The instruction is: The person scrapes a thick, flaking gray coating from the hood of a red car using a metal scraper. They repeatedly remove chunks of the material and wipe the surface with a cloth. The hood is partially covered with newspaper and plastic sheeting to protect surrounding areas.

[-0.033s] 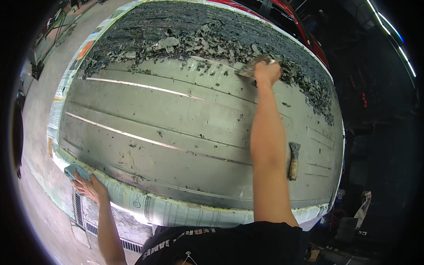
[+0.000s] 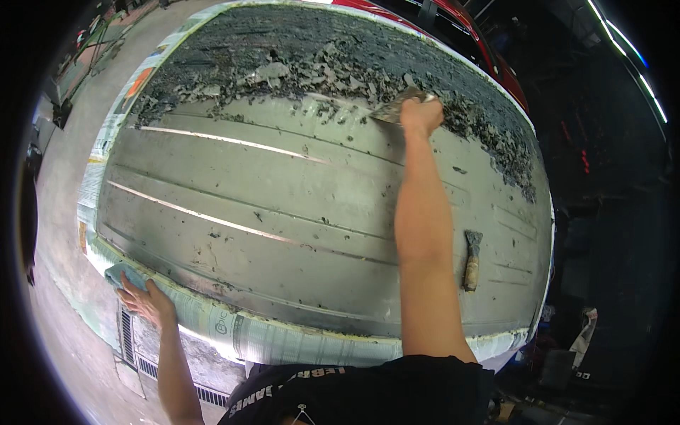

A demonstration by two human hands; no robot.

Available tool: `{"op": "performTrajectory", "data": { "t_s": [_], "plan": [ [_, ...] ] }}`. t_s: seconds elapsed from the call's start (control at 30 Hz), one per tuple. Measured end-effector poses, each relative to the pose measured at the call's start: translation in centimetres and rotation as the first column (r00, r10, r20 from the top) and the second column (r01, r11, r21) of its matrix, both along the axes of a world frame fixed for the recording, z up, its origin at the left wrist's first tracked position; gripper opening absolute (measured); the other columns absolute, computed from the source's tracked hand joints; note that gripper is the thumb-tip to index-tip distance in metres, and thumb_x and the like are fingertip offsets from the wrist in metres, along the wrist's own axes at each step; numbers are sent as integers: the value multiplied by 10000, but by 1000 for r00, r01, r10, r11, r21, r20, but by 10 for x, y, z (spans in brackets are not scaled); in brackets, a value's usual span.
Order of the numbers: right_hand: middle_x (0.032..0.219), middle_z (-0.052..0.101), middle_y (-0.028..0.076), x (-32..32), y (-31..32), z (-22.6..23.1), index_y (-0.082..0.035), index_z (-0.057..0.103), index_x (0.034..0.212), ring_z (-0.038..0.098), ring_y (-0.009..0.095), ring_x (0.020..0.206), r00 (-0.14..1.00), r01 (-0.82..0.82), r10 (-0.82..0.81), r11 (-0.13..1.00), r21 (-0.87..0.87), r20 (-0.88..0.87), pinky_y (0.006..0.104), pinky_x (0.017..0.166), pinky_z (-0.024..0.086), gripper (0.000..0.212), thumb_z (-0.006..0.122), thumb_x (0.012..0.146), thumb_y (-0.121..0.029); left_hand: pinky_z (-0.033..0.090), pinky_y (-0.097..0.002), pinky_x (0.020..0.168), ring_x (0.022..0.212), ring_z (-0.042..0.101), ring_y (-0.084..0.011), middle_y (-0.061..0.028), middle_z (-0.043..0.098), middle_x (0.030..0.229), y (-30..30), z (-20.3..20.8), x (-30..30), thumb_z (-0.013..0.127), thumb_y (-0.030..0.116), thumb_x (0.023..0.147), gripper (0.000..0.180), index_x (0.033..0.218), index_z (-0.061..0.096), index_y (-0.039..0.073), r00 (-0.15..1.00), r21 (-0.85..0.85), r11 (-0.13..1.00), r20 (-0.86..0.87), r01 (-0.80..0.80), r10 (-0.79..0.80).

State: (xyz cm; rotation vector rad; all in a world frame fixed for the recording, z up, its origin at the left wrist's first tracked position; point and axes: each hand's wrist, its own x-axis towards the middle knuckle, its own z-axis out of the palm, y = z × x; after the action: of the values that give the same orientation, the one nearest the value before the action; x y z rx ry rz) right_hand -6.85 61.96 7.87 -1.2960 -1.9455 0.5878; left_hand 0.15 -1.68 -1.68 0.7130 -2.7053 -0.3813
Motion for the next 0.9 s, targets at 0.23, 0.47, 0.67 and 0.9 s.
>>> {"op": "performTrajectory", "data": {
  "t_s": [0.23,0.47,0.67,0.9],
  "plan": [
    [1013,728,236,-46,-40,53,41,686,1011,706,393,1019,981,-93,84,995,-42,-177,461,901,533,262,689,851,-167,284,-684,1104,1506,161,-440,-283,143,1623,2,-4,-6,487,338,913,708,1580,265,250,1000,29,999,-9,-19,19],
    [1063,724,227,19,-1,87,-39,696,1096,682,426,1038,952,-257,171,899,354,255,482,877,525,283,653,906,-245,292,-667,1121,1518,126,-417,-273,130,1629,2,-5,-6,489,299,906,707,1576,273,228,999,46,999,-23,-22,23],
    [1037,729,197,52,19,82,-20,705,1093,699,372,960,947,-169,222,959,226,-232,443,849,517,273,709,892,-205,295,-641,1132,1525,112,-401,-253,128,1639,10,8,-3,498,263,887,729,1575,270,188,1000,69,997,9,-26,26],
    [1080,701,96,68,53,27,8,633,1221,695,249,941,572,-532,-92,715,-454,-815,389,834,554,354,691,872,0,299,-637,1132,1528,103,-400,-243,128,1642,16,12,-5,513,235,899,714,1570,276,182,1000,89,996,14,-20,19]
  ]
}}
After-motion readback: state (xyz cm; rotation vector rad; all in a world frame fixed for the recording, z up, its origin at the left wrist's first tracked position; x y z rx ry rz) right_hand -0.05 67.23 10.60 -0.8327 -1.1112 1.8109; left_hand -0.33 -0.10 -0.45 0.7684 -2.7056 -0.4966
